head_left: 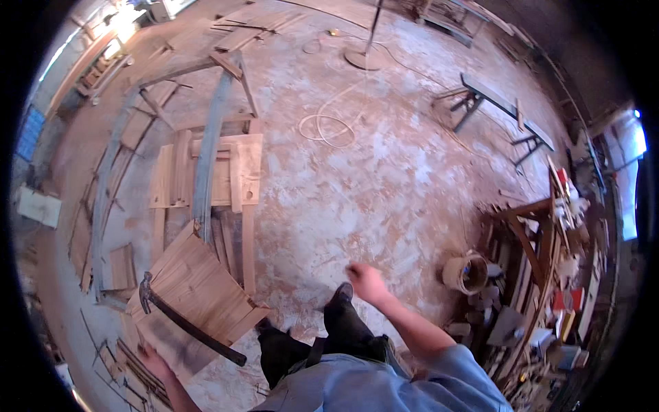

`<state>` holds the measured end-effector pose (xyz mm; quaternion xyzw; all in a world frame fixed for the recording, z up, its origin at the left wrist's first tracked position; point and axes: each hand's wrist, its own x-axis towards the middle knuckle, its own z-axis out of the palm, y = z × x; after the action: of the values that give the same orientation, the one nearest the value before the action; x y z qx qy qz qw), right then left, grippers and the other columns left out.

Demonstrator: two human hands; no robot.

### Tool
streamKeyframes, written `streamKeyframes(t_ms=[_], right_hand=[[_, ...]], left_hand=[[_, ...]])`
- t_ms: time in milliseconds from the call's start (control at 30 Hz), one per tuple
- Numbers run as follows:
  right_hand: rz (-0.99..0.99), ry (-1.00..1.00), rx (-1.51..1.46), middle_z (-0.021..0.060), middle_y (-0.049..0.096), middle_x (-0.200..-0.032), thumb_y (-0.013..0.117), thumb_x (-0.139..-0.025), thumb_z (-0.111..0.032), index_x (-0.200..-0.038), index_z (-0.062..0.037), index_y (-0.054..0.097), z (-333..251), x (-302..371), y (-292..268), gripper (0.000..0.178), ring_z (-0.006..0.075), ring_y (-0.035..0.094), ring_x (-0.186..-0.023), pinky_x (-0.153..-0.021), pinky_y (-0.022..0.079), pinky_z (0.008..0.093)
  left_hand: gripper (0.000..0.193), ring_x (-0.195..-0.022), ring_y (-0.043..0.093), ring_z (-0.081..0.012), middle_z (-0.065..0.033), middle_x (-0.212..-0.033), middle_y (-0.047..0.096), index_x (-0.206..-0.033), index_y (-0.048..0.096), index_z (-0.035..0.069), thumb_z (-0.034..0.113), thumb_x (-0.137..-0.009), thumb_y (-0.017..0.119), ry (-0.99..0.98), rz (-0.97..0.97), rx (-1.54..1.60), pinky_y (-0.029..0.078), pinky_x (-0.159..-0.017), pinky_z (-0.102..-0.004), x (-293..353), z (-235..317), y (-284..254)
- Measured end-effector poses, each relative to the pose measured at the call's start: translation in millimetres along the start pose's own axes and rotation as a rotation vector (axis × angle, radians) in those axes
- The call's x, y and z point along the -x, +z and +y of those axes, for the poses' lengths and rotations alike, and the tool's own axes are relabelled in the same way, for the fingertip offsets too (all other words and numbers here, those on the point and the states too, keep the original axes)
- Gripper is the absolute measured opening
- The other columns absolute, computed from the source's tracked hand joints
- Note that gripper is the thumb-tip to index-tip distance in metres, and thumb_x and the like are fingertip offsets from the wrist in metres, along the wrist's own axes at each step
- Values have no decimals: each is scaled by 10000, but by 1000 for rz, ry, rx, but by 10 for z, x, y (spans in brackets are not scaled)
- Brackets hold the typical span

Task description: The person applies glue to the edges of a large wooden panel and a smaller wooden strip using a brush. They then use a hammer to tap the pieces together, assembling them into a larger structure. The person also retrieves and positions metal clamps to secure the assembly.

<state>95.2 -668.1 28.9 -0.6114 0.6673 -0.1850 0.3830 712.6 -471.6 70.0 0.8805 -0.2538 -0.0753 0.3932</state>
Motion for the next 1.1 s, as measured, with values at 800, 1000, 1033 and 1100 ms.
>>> streamKeyframes(t_ms=[800, 1000, 1033, 1100], right_hand=[[870, 1436, -539, 127, 631, -634, 554, -863, -420, -734, 26, 634, 1586, 3599, -472, 471, 217, 621, -533, -483, 517, 357], [1211, 1586, -1099, 83, 628, -706, 597, -843, -320, -917, -5, 640, 1584, 4031, -263, 326, 173, 576, -514, -406, 451, 333], [1257, 1566, -1059, 76, 609, -683, 603, -859, -318, -901, -10, 630, 1688, 4145, -324, 311, 164, 562, -509, -397, 433, 320], [1497, 1417, -1128, 60, 601, -668, 599, -887, -307, -846, -28, 612, 1955, 4387, -552, 283, 148, 549, -502, -396, 425, 313]], left_hand=[[175, -425, 411, -130, -30, -633, 443, -818, 469, 72, 230, -876, 516, 307, -1748, -521, 307, -344, -278, 1624, 2882, 6221], [126, -430, 396, -104, 5, -619, 384, -841, 419, 124, 217, -920, 451, 198, -1735, -292, 284, -326, -224, 2405, 4033, 6423], [126, -432, 396, -103, 6, -623, 386, -839, 419, 124, 216, -919, 451, 248, -1694, -275, 283, -326, -222, 2602, 4093, 6373], [131, -444, 408, -104, 2, -643, 399, -835, 423, 120, 217, -918, 456, 346, -1636, -321, 291, -332, -221, 2941, 4160, 6197]])
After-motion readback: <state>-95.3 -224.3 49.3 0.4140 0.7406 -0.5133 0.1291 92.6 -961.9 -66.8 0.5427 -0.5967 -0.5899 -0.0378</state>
